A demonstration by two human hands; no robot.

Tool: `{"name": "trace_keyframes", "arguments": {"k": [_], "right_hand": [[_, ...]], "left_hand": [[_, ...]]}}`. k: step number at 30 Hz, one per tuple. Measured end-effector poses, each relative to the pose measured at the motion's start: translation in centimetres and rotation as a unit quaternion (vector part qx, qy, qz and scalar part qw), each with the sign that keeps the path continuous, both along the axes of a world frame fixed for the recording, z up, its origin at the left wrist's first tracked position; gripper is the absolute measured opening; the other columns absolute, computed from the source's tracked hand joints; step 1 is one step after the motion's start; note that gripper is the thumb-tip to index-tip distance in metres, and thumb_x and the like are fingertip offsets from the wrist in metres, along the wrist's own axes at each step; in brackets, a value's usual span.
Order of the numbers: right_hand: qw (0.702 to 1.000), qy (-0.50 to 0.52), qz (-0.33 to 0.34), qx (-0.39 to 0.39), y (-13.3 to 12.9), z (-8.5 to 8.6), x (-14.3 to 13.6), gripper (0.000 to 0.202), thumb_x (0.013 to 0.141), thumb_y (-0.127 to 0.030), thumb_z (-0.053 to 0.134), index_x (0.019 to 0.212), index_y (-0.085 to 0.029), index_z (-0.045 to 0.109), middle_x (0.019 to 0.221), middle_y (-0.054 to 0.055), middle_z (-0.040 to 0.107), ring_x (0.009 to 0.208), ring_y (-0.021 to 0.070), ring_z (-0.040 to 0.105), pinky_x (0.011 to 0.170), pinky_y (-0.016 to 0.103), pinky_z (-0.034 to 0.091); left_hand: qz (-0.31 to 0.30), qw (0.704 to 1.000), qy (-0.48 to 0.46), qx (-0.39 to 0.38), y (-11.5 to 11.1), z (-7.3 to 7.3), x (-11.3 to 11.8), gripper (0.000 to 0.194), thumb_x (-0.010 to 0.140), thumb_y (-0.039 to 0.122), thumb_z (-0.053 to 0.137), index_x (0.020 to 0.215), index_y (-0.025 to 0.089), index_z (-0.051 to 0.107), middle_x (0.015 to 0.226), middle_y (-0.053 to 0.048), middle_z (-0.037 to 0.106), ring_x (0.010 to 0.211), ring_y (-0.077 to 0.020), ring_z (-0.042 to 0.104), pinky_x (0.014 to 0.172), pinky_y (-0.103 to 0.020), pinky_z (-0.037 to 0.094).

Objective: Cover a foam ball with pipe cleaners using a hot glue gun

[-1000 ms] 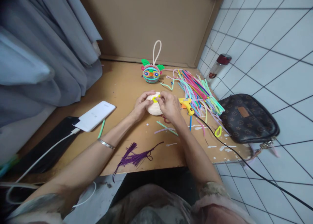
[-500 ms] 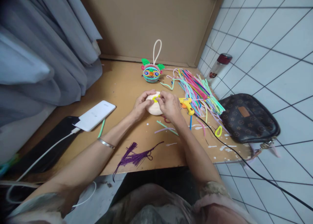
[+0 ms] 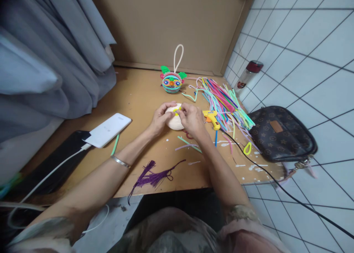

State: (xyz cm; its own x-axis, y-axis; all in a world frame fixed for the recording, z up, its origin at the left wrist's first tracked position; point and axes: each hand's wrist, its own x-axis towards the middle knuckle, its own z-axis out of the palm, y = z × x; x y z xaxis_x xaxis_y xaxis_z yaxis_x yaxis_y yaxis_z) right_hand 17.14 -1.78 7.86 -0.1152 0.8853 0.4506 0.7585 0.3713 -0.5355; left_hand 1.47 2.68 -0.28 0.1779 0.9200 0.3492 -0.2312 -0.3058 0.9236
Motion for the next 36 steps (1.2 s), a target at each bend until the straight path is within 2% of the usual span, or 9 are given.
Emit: {"name": "trace_keyframes", "arguments": {"k": [10, 18, 22, 27, 36], "right_hand": [[0.999, 0.027, 0.007, -0.024, 0.0, 0.1, 0.2, 0.019, 0.088, -0.033, 0.064, 0.074, -0.020, 0.065, 0.067, 0.001, 0.062, 0.063, 0.0158, 0.049, 0.062, 0.030, 0.032], [0.990, 0.091, 0.084, -0.068, -0.3, 0.6, 1.0, 0.027, 0.093, -0.037, 0.054, 0.074, -0.020, 0.062, 0.058, -0.002, 0.052, 0.058, 0.0136, 0.045, 0.059, 0.029, 0.032], [0.979, 0.152, 0.092, -0.100, 0.1, 0.0, 1.4, 0.026, 0.089, -0.042, 0.058, 0.083, -0.019, 0.067, 0.061, -0.002, 0.055, 0.054, 0.0123, 0.045, 0.057, 0.028, 0.034], [0.983, 0.168, 0.064, -0.042, 0.7, -0.7, 1.4, 0.022, 0.082, -0.041, 0.064, 0.080, -0.019, 0.067, 0.069, 0.001, 0.062, 0.063, 0.0144, 0.051, 0.062, 0.028, 0.039], [0.995, 0.069, 0.050, 0.047, 0.5, -0.4, 0.7, 0.017, 0.090, -0.030, 0.061, 0.076, -0.021, 0.065, 0.077, 0.003, 0.066, 0.072, 0.0172, 0.056, 0.071, 0.031, 0.041]], "left_hand": [[0.005, 1.000, 0.007, 0.010, 0.0, 0.1, -0.2, 0.044, 0.077, 0.041, 0.071, 0.116, 0.022, 0.070, 0.150, -0.012, 0.064, 0.135, -0.0320, 0.063, 0.114, -0.046, 0.051], [0.008, 1.000, 0.019, 0.021, 0.4, -0.2, -0.4, 0.043, 0.078, 0.043, 0.071, 0.117, 0.022, 0.070, 0.147, -0.011, 0.066, 0.136, -0.0318, 0.062, 0.116, -0.046, 0.050], [0.008, 1.000, 0.021, 0.021, 0.3, -0.1, -0.4, 0.042, 0.078, 0.040, 0.071, 0.116, 0.022, 0.069, 0.147, -0.012, 0.065, 0.137, -0.0326, 0.062, 0.118, -0.049, 0.048], [0.007, 1.000, 0.022, 0.022, 0.3, 0.0, -0.3, 0.042, 0.077, 0.040, 0.072, 0.115, 0.022, 0.070, 0.148, -0.012, 0.065, 0.139, -0.0330, 0.061, 0.120, -0.050, 0.046], [0.002, 0.999, 0.032, 0.029, 0.2, 0.4, -0.4, 0.045, 0.075, 0.041, 0.075, 0.115, 0.020, 0.070, 0.148, -0.015, 0.064, 0.137, -0.0336, 0.062, 0.119, -0.050, 0.045]]}}
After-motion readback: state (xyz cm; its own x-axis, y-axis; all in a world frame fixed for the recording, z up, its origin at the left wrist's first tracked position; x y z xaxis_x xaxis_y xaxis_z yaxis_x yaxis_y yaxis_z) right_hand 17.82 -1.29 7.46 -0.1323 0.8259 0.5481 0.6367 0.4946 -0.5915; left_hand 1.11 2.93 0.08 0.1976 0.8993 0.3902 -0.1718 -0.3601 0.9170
